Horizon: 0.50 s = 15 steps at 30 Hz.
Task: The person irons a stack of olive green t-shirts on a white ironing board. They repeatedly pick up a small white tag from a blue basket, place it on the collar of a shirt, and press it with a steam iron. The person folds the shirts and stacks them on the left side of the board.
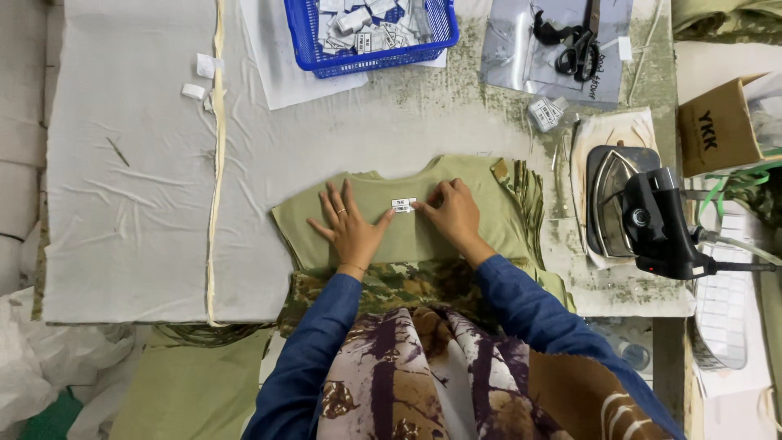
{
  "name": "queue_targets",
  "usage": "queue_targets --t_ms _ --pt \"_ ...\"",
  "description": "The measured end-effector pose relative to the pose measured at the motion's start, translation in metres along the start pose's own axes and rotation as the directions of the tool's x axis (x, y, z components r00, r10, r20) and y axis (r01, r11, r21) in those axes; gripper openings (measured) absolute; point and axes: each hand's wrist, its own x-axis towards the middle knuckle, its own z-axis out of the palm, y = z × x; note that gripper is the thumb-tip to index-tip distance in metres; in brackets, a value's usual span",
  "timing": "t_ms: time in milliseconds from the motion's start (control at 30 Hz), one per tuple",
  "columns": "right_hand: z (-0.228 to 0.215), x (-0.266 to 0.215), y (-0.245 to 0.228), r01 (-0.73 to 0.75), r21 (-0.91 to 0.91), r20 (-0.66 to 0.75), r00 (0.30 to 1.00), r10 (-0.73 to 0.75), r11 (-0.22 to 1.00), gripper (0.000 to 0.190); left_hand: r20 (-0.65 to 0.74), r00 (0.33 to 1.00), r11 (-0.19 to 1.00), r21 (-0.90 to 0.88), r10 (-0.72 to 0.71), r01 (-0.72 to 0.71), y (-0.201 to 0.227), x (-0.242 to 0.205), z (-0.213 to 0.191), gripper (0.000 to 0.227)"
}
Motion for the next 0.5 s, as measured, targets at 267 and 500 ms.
queue_targets --t_ms 267,500 --pt "-0.006 -0.001 -0.008 0.01 -0.074 -0.009 1.0 -0.01 0.997 0.044 0.001 1.0 0.999 -0.025 0.026 -0.026 0.004 0.001 0.003 0.095" --pt "-0.136 0.006 0.149 -0.587 -0.542 -0.604 0.769 0.207 0.601 0.088 -0.088 0.992 0.993 -0.077 -0.091 0.084 -0.036 0.007 0.0 0.075"
